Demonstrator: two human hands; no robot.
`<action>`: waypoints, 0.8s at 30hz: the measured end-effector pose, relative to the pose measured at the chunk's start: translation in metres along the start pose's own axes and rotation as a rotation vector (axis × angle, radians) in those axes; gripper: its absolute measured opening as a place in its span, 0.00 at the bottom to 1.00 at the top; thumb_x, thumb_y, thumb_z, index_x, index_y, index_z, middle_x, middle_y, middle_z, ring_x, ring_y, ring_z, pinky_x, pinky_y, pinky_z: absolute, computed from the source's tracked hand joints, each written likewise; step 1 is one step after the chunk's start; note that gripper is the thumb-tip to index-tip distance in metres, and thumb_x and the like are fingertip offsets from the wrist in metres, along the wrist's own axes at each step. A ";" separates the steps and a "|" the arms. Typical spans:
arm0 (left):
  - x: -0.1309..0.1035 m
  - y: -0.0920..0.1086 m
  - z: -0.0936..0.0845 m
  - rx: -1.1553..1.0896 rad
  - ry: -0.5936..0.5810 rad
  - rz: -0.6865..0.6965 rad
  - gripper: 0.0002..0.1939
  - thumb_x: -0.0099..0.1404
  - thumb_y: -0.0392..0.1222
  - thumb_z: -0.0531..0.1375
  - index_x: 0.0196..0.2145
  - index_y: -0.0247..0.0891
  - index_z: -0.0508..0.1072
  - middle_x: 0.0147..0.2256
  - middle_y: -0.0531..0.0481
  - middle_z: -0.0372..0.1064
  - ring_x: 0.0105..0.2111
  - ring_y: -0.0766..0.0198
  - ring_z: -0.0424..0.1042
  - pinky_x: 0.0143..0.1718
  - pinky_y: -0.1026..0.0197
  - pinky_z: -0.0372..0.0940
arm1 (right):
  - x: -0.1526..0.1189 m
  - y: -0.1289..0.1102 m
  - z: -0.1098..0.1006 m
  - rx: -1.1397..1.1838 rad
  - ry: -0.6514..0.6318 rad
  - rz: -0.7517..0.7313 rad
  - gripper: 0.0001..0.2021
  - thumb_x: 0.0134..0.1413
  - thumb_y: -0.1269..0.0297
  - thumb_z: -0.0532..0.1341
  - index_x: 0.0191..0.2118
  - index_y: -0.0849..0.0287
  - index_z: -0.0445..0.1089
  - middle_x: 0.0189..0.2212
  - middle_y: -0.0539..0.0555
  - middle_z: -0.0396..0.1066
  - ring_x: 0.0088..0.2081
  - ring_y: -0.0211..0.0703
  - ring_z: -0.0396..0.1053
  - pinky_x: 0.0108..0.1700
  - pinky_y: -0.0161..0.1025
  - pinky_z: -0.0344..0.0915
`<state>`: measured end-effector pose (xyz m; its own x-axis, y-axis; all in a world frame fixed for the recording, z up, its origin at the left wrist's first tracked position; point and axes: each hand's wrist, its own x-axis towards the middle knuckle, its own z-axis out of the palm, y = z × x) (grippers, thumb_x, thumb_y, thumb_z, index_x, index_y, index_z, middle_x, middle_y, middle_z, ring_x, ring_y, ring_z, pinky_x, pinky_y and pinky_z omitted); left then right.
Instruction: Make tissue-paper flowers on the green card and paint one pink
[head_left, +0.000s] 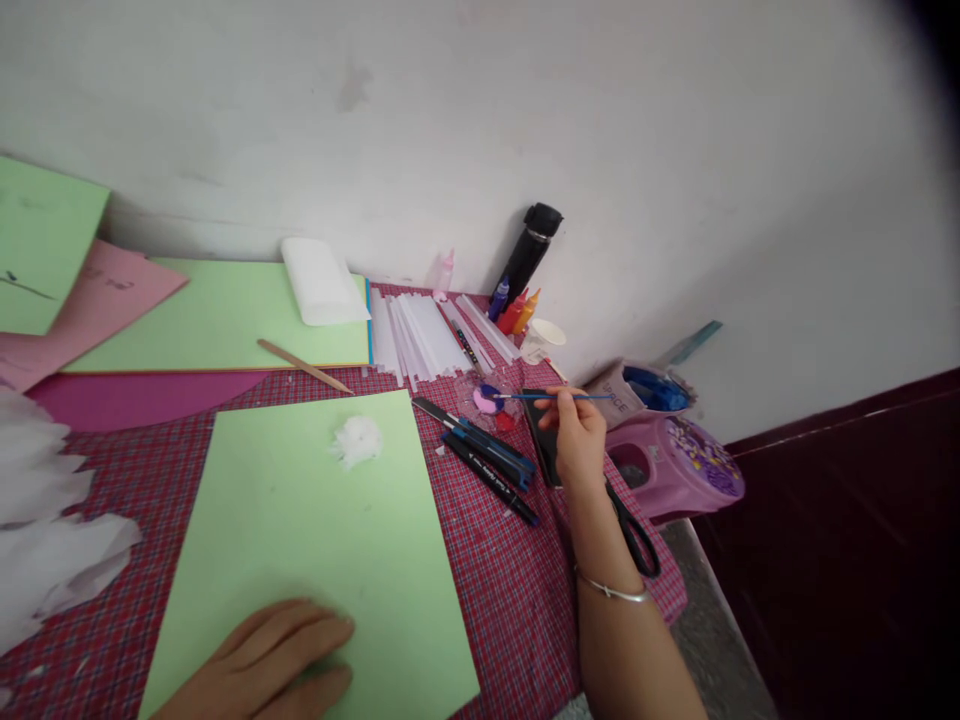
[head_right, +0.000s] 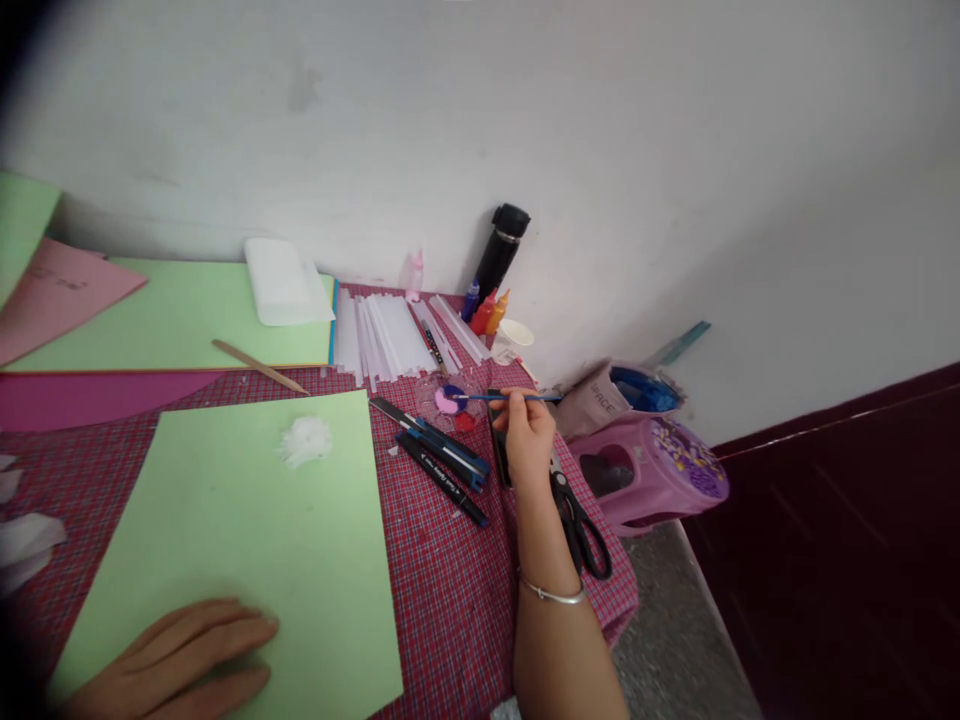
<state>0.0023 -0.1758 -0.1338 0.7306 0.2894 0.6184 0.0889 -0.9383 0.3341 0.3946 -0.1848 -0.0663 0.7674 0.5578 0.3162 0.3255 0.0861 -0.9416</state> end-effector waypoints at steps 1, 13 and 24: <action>0.000 0.000 0.000 -0.005 -0.004 -0.002 0.10 0.65 0.40 0.54 0.37 0.46 0.75 0.42 0.54 0.75 0.47 0.63 0.68 0.54 0.60 0.59 | -0.001 0.000 0.002 -0.002 -0.020 -0.003 0.17 0.56 0.49 0.60 0.35 0.60 0.71 0.25 0.51 0.74 0.20 0.34 0.64 0.25 0.33 0.61; 0.011 0.003 0.000 -0.010 0.072 0.035 0.07 0.65 0.40 0.54 0.36 0.46 0.72 0.39 0.55 0.75 0.43 0.64 0.68 0.54 0.63 0.59 | -0.002 0.008 0.004 -0.105 -0.073 -0.040 0.18 0.59 0.50 0.58 0.38 0.61 0.73 0.30 0.54 0.75 0.22 0.37 0.67 0.28 0.36 0.64; 0.002 -0.002 -0.001 0.003 -0.016 0.030 0.08 0.61 0.42 0.57 0.40 0.47 0.71 0.41 0.54 0.75 0.45 0.62 0.68 0.55 0.62 0.59 | -0.001 0.008 0.005 -0.103 -0.047 -0.035 0.18 0.58 0.49 0.58 0.37 0.61 0.73 0.28 0.52 0.74 0.22 0.36 0.65 0.27 0.35 0.63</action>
<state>0.0030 -0.1735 -0.1321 0.7437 0.2580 0.6167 0.0690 -0.9472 0.3131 0.3938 -0.1802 -0.0750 0.7285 0.5941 0.3411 0.4086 0.0229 -0.9124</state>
